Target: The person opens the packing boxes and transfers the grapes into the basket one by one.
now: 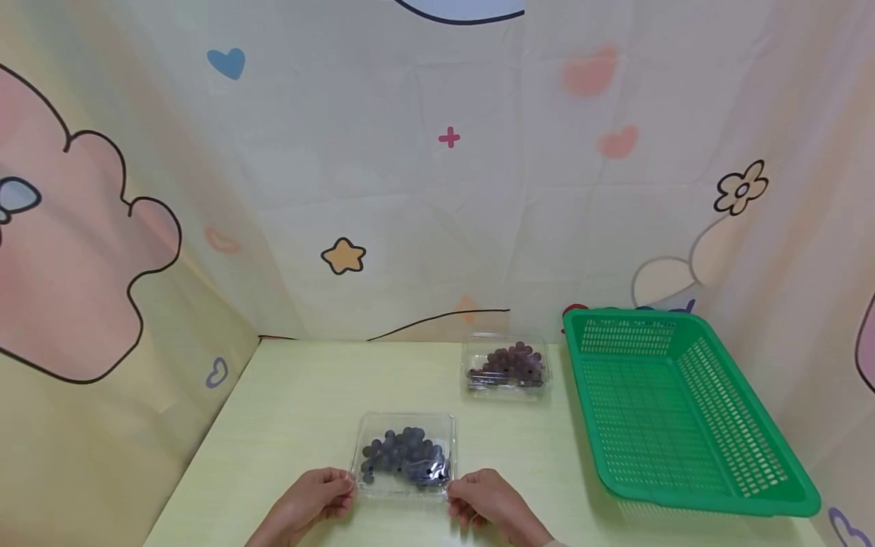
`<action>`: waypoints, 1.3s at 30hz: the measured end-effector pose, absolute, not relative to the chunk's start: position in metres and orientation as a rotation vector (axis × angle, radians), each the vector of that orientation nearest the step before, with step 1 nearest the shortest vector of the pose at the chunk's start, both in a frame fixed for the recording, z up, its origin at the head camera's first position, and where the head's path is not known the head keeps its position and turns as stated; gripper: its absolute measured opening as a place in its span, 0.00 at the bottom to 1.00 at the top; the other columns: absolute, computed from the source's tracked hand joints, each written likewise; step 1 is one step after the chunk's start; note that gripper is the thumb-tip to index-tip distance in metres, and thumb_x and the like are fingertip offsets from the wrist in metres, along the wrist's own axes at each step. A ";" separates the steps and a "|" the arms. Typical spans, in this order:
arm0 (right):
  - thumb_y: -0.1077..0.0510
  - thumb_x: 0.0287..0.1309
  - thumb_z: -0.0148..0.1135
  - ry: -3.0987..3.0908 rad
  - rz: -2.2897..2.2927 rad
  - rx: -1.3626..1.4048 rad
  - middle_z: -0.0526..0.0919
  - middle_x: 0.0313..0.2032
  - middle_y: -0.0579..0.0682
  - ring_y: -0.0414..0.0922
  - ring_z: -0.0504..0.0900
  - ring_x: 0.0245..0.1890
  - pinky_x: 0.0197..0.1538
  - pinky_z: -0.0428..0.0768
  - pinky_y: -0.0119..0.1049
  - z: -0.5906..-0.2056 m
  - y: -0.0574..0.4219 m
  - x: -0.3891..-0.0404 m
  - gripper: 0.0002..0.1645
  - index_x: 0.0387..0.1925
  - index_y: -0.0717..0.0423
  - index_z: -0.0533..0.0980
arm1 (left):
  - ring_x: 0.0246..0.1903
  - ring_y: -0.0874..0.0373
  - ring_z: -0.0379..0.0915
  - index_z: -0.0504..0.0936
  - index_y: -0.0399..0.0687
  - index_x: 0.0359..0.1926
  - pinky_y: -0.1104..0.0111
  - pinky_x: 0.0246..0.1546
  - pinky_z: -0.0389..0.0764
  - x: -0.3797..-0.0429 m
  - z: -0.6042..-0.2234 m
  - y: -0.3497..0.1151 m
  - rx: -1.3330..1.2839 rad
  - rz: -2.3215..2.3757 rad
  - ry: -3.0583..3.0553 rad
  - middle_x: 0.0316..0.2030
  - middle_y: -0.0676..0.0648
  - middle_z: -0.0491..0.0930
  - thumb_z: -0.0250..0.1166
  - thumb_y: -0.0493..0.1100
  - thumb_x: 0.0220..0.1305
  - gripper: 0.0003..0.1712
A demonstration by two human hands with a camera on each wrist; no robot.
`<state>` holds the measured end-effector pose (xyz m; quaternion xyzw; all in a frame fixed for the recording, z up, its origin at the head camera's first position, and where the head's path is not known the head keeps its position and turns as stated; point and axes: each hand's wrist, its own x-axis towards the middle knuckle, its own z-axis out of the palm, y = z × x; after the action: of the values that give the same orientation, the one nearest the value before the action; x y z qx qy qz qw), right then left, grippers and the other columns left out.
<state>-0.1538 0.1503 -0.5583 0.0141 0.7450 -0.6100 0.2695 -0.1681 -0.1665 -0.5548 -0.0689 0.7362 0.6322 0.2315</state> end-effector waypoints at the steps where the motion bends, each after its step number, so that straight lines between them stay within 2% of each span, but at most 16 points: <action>1: 0.53 0.68 0.61 2.008 -1.646 0.034 0.80 0.21 0.44 0.38 0.74 0.20 0.26 0.69 0.29 -0.559 0.150 -0.154 0.17 0.27 0.59 0.81 | 0.30 0.60 0.78 0.79 0.31 0.44 0.68 0.35 0.83 -0.168 -0.555 -0.167 -0.189 1.738 2.025 0.34 0.45 0.83 0.60 0.35 0.74 0.08; 14: 0.54 0.66 0.62 1.992 -1.646 0.043 0.80 0.21 0.44 0.38 0.74 0.20 0.26 0.69 0.29 -0.559 0.150 -0.150 0.15 0.25 0.57 0.81 | 0.29 0.61 0.77 0.79 0.31 0.43 0.71 0.33 0.82 -0.163 -0.554 -0.165 -0.189 1.748 1.997 0.33 0.47 0.82 0.58 0.34 0.75 0.07; 39: 0.53 0.67 0.62 1.999 -1.647 0.036 0.80 0.21 0.44 0.37 0.74 0.19 0.26 0.69 0.29 -0.557 0.151 -0.148 0.16 0.27 0.59 0.81 | 0.28 0.61 0.77 0.78 0.31 0.44 0.70 0.33 0.82 -0.163 -0.557 -0.165 -0.178 1.763 2.005 0.34 0.46 0.83 0.58 0.34 0.75 0.07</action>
<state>-0.1478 0.1511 -0.5574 0.0134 0.7427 -0.6117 0.2722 -0.1626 -0.1646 -0.5570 -0.0648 0.7291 0.6411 0.2305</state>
